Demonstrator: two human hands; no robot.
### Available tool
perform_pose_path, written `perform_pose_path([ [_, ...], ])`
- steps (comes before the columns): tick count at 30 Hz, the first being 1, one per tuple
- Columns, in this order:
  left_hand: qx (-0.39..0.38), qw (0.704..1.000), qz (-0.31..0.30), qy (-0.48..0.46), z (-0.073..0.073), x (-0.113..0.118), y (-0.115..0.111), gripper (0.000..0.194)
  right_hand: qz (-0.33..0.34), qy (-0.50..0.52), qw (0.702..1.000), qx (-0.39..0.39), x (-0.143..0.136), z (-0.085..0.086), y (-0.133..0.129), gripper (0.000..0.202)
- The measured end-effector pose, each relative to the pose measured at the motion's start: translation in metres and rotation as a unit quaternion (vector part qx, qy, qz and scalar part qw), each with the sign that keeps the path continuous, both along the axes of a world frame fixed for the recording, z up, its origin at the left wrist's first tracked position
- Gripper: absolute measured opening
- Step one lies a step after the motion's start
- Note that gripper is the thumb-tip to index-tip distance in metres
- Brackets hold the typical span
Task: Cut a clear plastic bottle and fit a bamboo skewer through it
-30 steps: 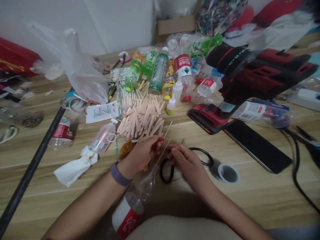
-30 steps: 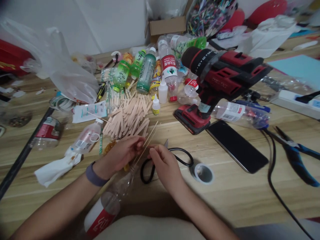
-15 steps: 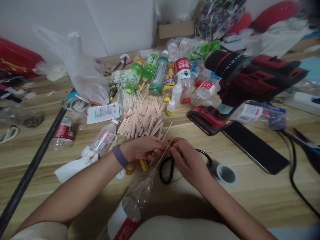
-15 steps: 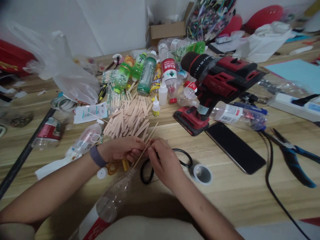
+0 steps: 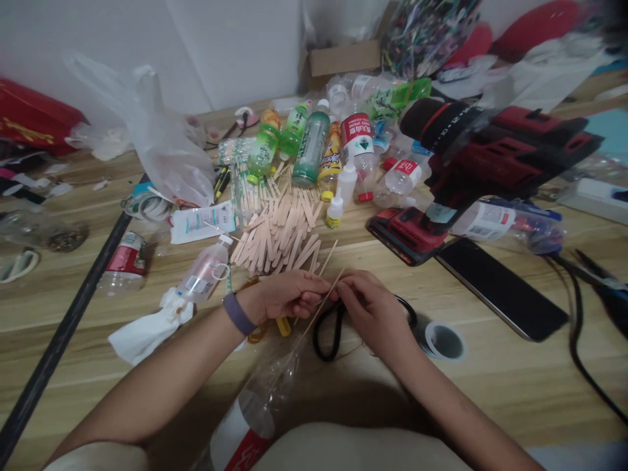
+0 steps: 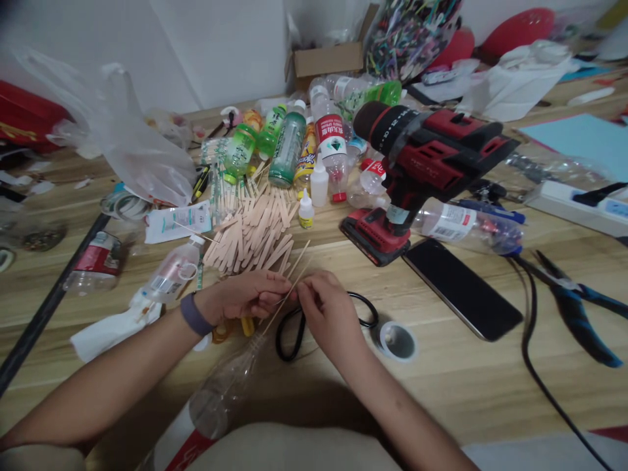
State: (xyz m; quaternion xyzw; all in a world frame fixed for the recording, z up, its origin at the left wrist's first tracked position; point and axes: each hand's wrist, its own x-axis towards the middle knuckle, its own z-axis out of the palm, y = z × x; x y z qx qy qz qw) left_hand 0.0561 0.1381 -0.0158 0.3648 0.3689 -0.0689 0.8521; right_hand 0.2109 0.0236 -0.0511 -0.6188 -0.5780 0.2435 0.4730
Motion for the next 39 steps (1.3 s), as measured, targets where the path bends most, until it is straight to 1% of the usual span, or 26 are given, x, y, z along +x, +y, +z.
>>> perform_pose_path([
  [3,-0.004,1.0,0.019,-0.003,-0.001,0.0,-0.004,0.024,-0.019,0.016,1.0,0.003,0.002,-0.005,0.001,0.023],
  [5,-0.008,1.0,0.018,0.0,-0.001,0.0,-0.005,0.022,-0.018,0.031,0.999,0.001,0.003,-0.007,0.003,0.022],
  [7,-0.003,1.0,0.011,0.005,0.0,0.0,-0.005,0.021,-0.011,0.047,0.999,-0.004,0.003,-0.007,0.004,0.022],
  [9,0.015,1.0,0.018,0.002,0.002,0.001,-0.006,0.019,-0.009,0.061,0.998,-0.013,0.002,-0.004,0.004,0.022],
  [12,0.048,0.998,0.044,-0.009,0.006,0.002,-0.009,0.016,-0.016,0.084,0.996,-0.04,0.0,0.002,0.002,0.024],
  [15,0.074,0.995,0.065,-0.022,0.006,0.002,-0.012,0.012,-0.013,0.125,0.988,-0.092,-0.002,0.004,0.0,0.028],
  [18,0.093,0.991,0.077,-0.061,0.003,0.002,-0.014,0.019,0.004,0.174,0.974,-0.143,-0.003,0.003,0.001,0.034],
  [21,0.085,0.989,0.089,-0.086,0.0,0.001,-0.013,0.025,0.01,0.205,0.966,-0.159,-0.003,-0.001,0.005,0.038],
  [23,0.068,0.99,0.093,-0.082,-0.003,0.001,-0.012,0.023,0.006,0.207,0.967,-0.148,-0.001,-0.005,0.007,0.041],
  [28,0.026,0.996,0.063,-0.062,-0.008,0.002,-0.01,0.016,0.003,0.161,0.982,-0.098,0.002,-0.005,0.01,0.029],
  [33,0.03,0.997,0.03,-0.061,-0.006,0.002,-0.008,0.015,0.009,0.099,0.991,-0.093,0.001,0.001,0.01,0.02],
  [35,0.04,0.998,0.01,-0.048,-0.004,0.001,-0.007,0.019,0.003,0.079,0.992,-0.094,0.001,0.002,0.011,0.018],
  [37,0.052,0.998,-0.016,-0.032,-0.002,0.001,-0.006,0.028,0.0,0.065,0.993,-0.094,0.001,0.002,0.011,0.017],
  [39,0.06,0.997,-0.038,-0.021,0.0,0.001,-0.005,0.031,0.004,0.057,0.994,-0.094,0.001,0.002,0.012,0.016],
])
